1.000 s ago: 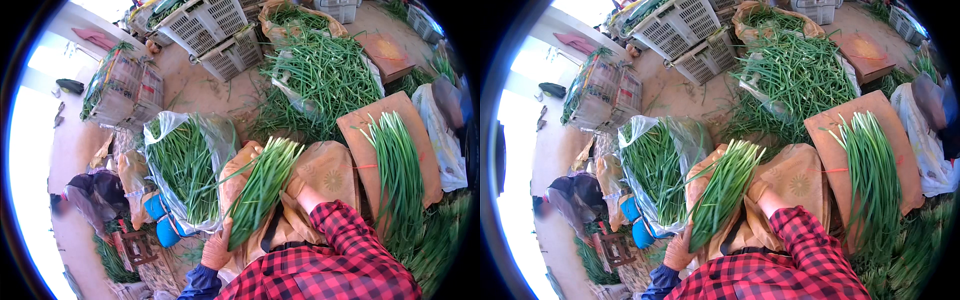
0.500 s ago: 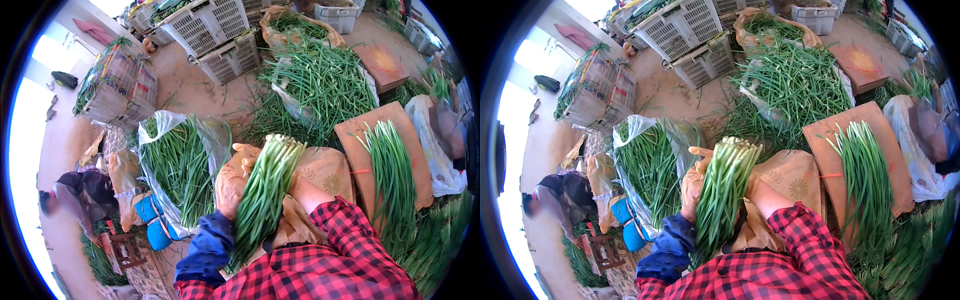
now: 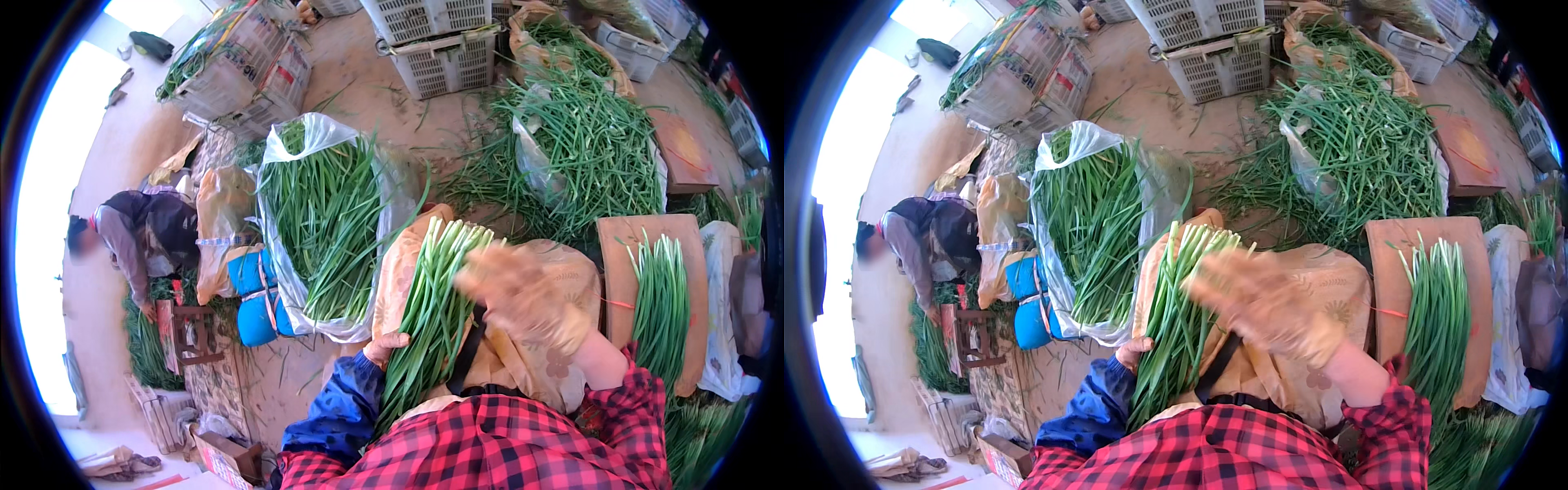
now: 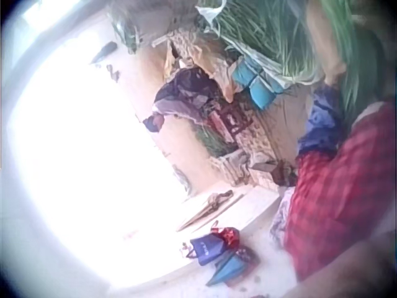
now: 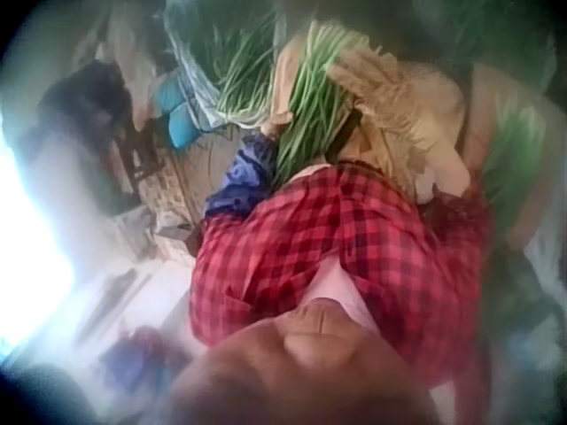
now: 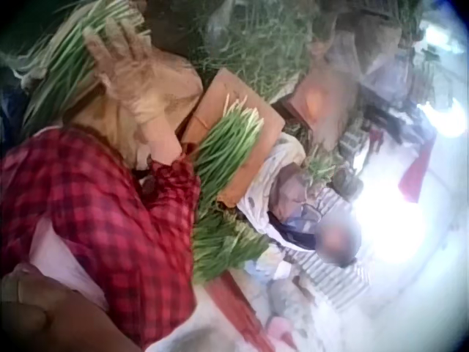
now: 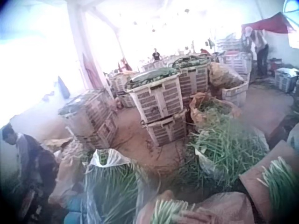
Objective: The person picks up green onions from a bag, sorts through them by hand, organizes them into a bundle, and then ties the bundle with a red string on a board before placing it to the side.
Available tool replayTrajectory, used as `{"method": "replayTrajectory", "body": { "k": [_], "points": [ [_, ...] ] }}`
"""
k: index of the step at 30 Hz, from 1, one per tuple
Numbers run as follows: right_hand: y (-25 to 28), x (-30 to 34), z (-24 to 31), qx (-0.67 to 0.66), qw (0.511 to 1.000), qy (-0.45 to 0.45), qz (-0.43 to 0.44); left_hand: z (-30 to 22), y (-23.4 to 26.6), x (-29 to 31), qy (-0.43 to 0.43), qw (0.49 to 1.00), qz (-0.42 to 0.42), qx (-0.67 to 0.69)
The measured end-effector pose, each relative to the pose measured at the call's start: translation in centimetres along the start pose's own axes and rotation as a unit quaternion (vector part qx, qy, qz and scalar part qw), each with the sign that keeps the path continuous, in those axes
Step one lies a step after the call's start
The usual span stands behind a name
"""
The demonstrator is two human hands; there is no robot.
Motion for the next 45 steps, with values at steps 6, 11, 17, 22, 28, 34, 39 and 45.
{"method": "replayTrajectory", "body": {
  "k": [6,11,17,22,28,34,39,45],
  "points": [
    [-3.3,-1.3,5.4,0.030,0.979,0.199,0.041,0.8,-0.5,-0.1,0.002,0.999,-0.032,-0.038],
    [-3.4,0.2,5.4,-0.088,0.956,0.257,0.111,1.2,-1.4,-0.4,0.008,0.998,-0.026,-0.063],
    [-2.3,-2.8,1.2,-0.364,0.924,0.099,-0.065,1.7,-4.9,-0.8,0.002,0.991,0.121,-0.060],
    [-2.7,-3.8,-9.0,-0.694,0.634,-0.253,-0.230,3.2,-2.9,-0.9,0.056,0.993,0.034,-0.099],
    [-0.5,-4.7,-16.3,-0.662,0.643,-0.324,-0.207,3.3,-2.1,-1.2,0.036,0.984,0.000,-0.174],
    [12.8,-1.3,-26.9,0.137,0.836,-0.525,-0.081,2.2,-5.3,-0.6,0.022,0.996,0.076,-0.046],
    [4.8,-3.3,-12.4,-0.069,0.970,-0.205,0.110,0.2,-5.2,-0.2,-0.036,0.999,0.015,-0.004],
    [-4.3,-2.3,-4.7,0.055,0.962,-0.231,0.137,-0.4,-3.9,0.3,-0.050,0.994,-0.049,-0.087]
  ]
}}
Point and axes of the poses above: each hand's wrist, its own x-axis away from the middle knuckle, its own y-axis out of the back of the hand, z = x × y, the point moved 10 cm from there along -x, towards the middle knuckle, and after that the axes turned 3 degrees about z, right-handed, at the moved point
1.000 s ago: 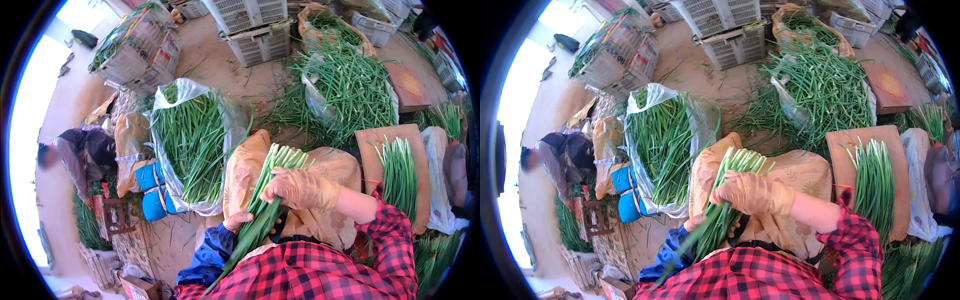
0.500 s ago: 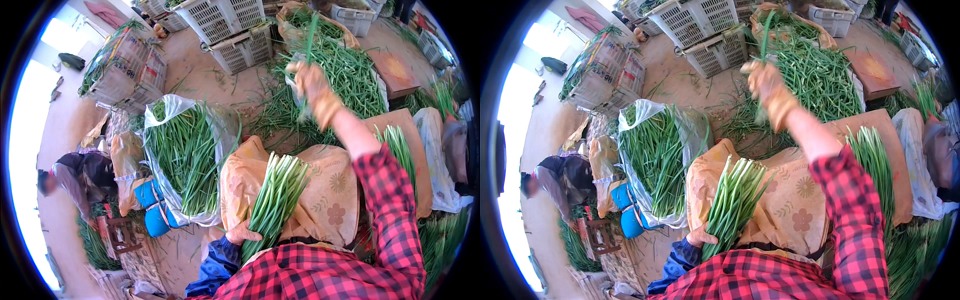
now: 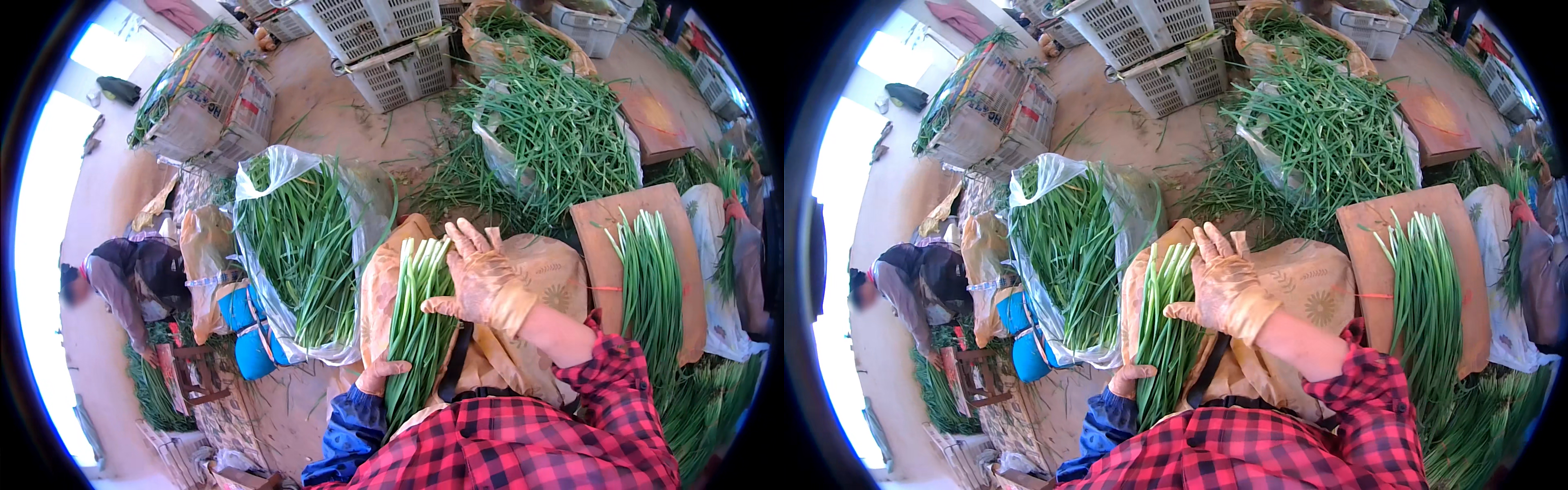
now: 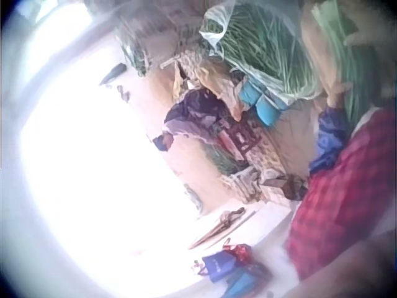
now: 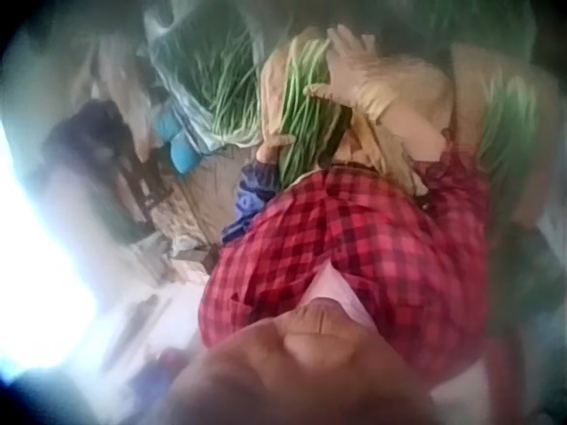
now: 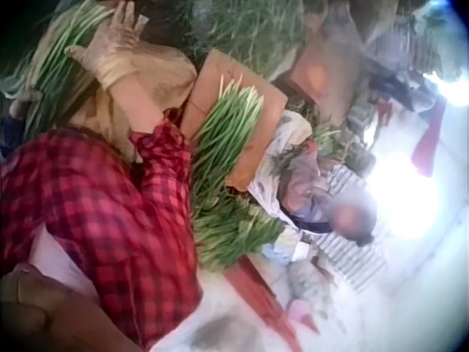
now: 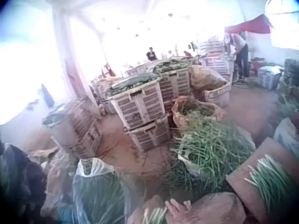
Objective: The person picks up green onions from a bag, sorts through them by hand, organizes them into a bundle, and then ties the bundle with a red string on a board before placing it to the side.
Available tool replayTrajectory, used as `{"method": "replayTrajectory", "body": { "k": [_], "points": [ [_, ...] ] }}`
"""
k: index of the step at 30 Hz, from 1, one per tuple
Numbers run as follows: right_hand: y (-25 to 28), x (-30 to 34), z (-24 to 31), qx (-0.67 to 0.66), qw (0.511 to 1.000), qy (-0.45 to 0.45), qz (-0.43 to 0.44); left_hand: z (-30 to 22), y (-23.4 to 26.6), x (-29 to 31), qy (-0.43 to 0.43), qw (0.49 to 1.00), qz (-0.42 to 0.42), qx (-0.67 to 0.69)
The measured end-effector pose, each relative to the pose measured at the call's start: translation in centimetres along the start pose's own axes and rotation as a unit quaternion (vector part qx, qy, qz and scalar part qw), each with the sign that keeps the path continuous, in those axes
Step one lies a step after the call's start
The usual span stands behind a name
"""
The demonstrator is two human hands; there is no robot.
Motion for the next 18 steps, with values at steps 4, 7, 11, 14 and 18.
{"method": "replayTrajectory", "body": {
  "k": [4,7,11,14,18],
  "points": [
    [-1.5,-0.7,-1.0,-0.155,0.987,-0.022,0.027,0.1,1.1,0.0,-0.015,0.998,-0.049,-0.036],
    [-2.8,-1.7,-0.9,-0.315,0.946,0.024,0.074,-0.1,0.6,0.0,-0.034,0.997,-0.052,-0.047],
    [-2.1,-1.4,-0.7,-0.186,0.982,0.010,0.017,-0.2,0.9,0.1,-0.053,0.997,-0.040,-0.029],
    [-1.7,-0.2,-1.7,0.008,0.985,0.004,-0.173,-0.4,-0.6,0.0,-0.058,0.998,-0.018,-0.017],
    [-1.2,-2.5,-2.6,-0.039,0.996,0.051,-0.062,0.2,-0.1,-0.2,-0.067,0.998,-0.005,0.003]
  ]
}}
Point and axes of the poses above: each hand's wrist, its own x-axis away from the middle knuckle, its own y-axis out of the back of the hand, z = x × y, the point moved 10 cm from there along -x, towards the middle knuckle, and after that the axes turned 3 degrees about z, right-handed, at the moved point
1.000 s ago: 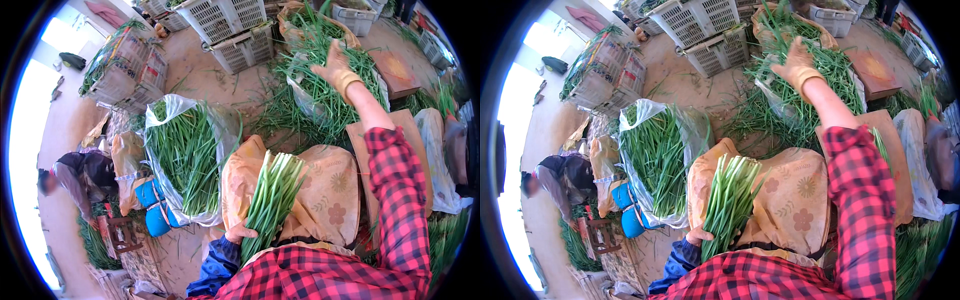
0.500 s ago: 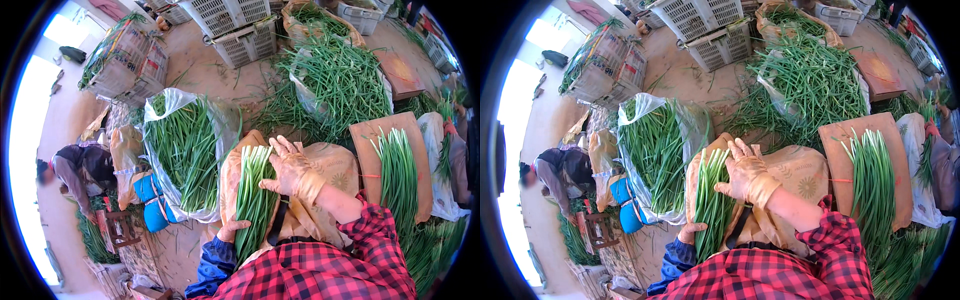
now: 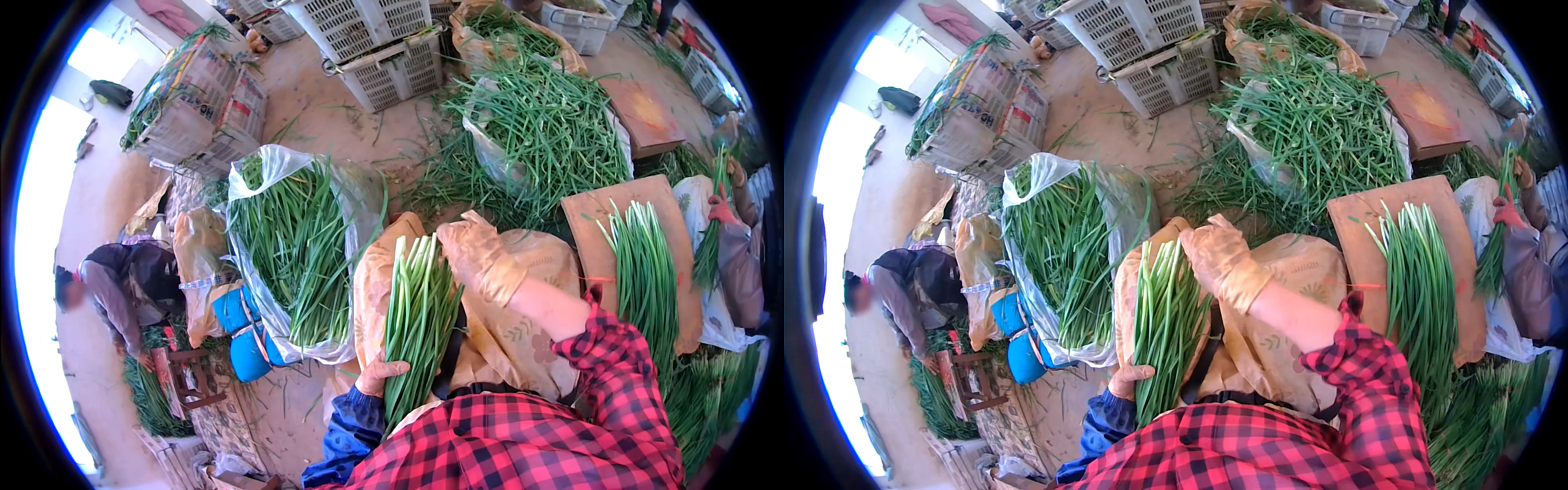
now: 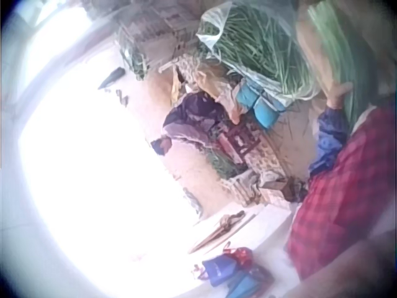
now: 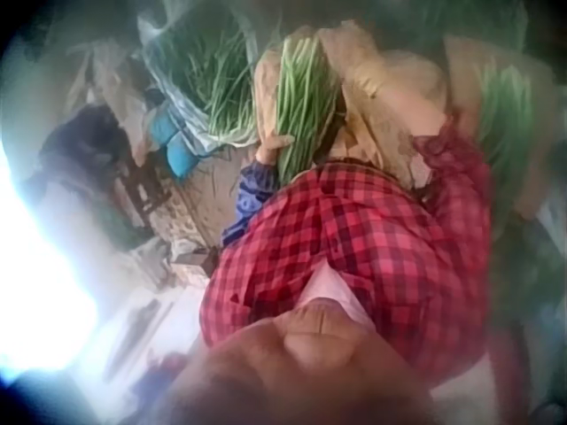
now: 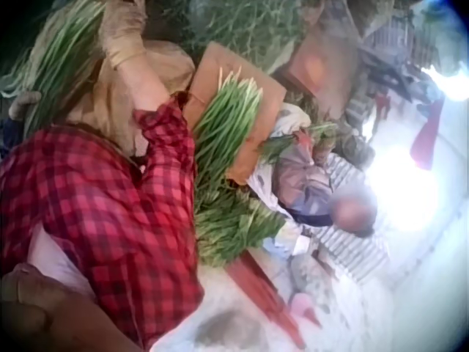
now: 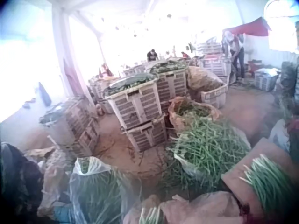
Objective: The person picks up green onions from a bag, sorts through them by hand, organizes them into a bundle, and then ties the bundle with a red string on a board before placing it to the side.
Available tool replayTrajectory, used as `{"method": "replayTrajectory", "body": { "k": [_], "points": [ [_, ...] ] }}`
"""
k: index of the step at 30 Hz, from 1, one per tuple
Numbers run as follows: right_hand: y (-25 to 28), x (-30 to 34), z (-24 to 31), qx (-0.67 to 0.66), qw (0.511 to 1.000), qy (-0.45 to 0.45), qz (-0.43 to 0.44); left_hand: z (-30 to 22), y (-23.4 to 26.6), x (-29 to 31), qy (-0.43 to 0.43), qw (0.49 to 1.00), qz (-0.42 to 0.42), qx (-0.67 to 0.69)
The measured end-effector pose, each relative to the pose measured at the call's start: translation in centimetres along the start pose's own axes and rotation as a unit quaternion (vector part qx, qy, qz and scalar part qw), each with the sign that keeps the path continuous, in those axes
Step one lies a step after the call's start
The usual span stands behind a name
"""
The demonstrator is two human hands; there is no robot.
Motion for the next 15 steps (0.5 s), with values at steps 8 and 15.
{"method": "replayTrajectory", "body": {
  "k": [8,15],
  "points": [
    [13.6,-3.9,-10.4,0.023,0.977,-0.108,-0.185,1.4,0.9,-0.3,0.017,0.998,0.046,0.049],
    [11.8,-1.5,-0.8,0.129,0.982,0.125,-0.062,-0.6,0.6,0.9,0.001,0.999,0.002,0.040]
  ]
}}
Point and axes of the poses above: each hand's wrist, its own x-axis away from the middle knuckle, its own y-axis out of the back of the hand, z = x × y, the point moved 10 cm from there along -x, towards the middle knuckle, and after that the axes turned 3 degrees about z, right-handed, at the moved point
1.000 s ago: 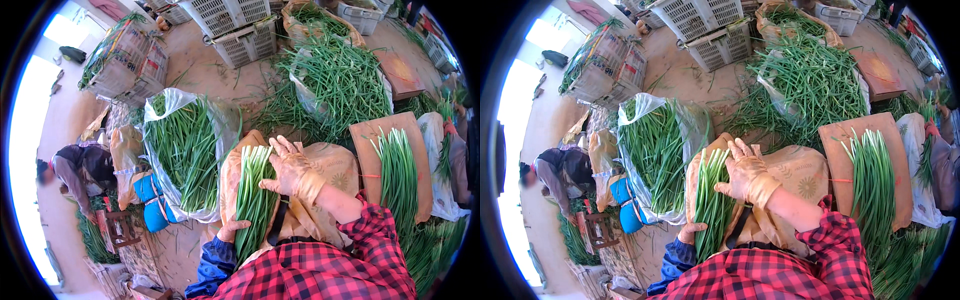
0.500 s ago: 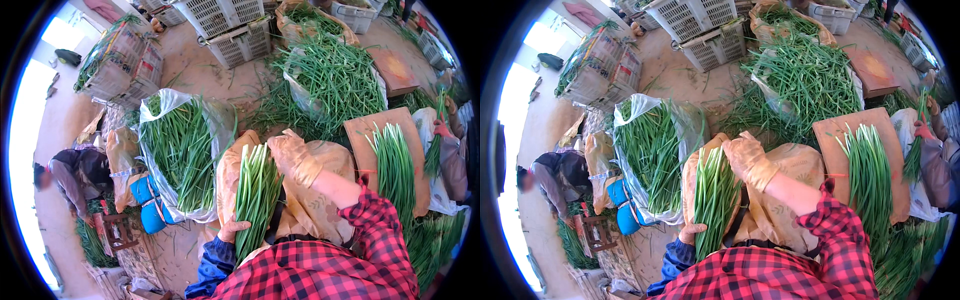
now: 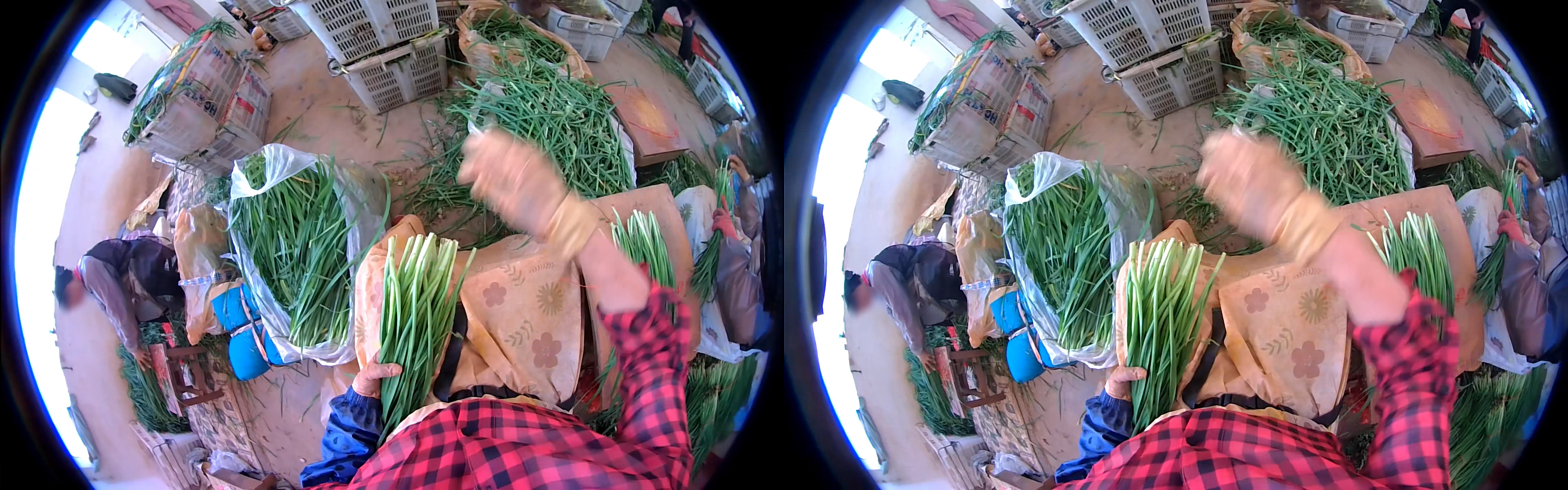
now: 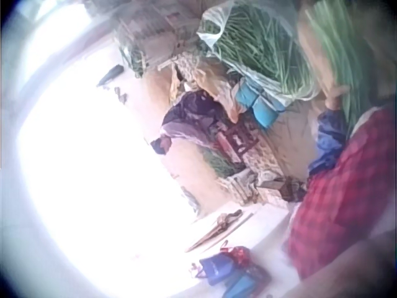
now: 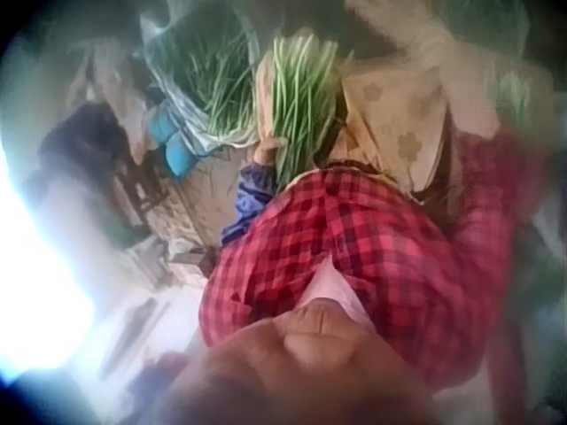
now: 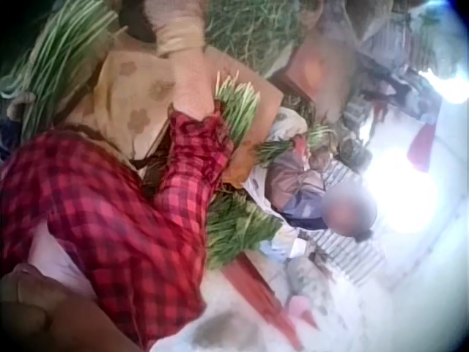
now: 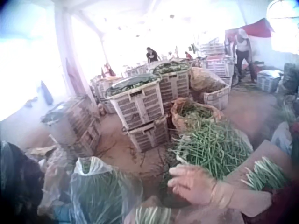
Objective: The person picks up green onions from a bag, sorts through them by hand, organizes them into a bundle, and then ties the bundle with a red string on a board before placing it to the side.
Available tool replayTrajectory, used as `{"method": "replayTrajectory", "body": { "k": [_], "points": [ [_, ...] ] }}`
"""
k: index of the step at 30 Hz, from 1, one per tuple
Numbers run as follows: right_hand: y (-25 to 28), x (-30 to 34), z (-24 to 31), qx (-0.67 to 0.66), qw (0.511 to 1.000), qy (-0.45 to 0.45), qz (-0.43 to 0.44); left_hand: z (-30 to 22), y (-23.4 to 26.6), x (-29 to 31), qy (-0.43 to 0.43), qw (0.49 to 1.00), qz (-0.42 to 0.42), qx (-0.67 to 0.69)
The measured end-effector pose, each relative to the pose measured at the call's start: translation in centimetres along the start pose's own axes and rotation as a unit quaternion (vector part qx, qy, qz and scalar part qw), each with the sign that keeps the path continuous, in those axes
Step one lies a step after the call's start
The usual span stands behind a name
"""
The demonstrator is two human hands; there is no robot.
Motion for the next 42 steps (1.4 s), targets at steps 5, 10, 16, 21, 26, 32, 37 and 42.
{"method": "replayTrajectory", "body": {
  "k": [5,10,16,21,26,32,37,42],
  "points": [
    [-10.7,3.4,6.8,-0.271,0.951,-0.113,0.093,-0.1,-0.8,-0.7,0.014,0.995,-0.035,-0.096],
    [-11.3,3.0,7.6,-0.454,0.876,-0.089,0.135,-0.1,0.0,-0.5,0.002,0.996,-0.046,-0.077],
    [-12.0,2.6,6.6,-0.132,0.967,-0.154,0.152,0.1,-1.3,-0.9,-0.004,0.999,-0.007,-0.037],
    [-9.2,0.7,0.7,-0.141,0.967,-0.194,0.082,1.5,0.2,-0.7,0.027,0.999,0.013,-0.030],
    [2.4,0.0,-16.1,-0.168,0.922,-0.296,-0.186,1.4,2.2,-0.4,-0.015,0.999,0.007,0.033],
    [6.2,11.1,-24.0,0.082,0.838,-0.449,-0.299,0.1,1.5,-0.5,-0.049,0.988,0.115,0.094],
    [-0.5,4.9,-3.9,-0.257,0.955,-0.040,-0.142,-0.5,2.9,-0.6,-0.045,0.999,0.006,-0.018],
    [-6.3,3.0,4.8,-0.173,0.981,-0.081,0.036,-0.1,-0.9,-1.2,0.007,1.000,0.008,-0.022]
  ]
}}
Point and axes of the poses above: each hand's wrist, its own x-axis away from the middle knuckle, its own y-axis out of the back of the hand, z = x × y, the point moved 10 cm from there along -x, towards the middle knuckle, and after that the axes turned 3 degrees about z, right-handed, at the moved point
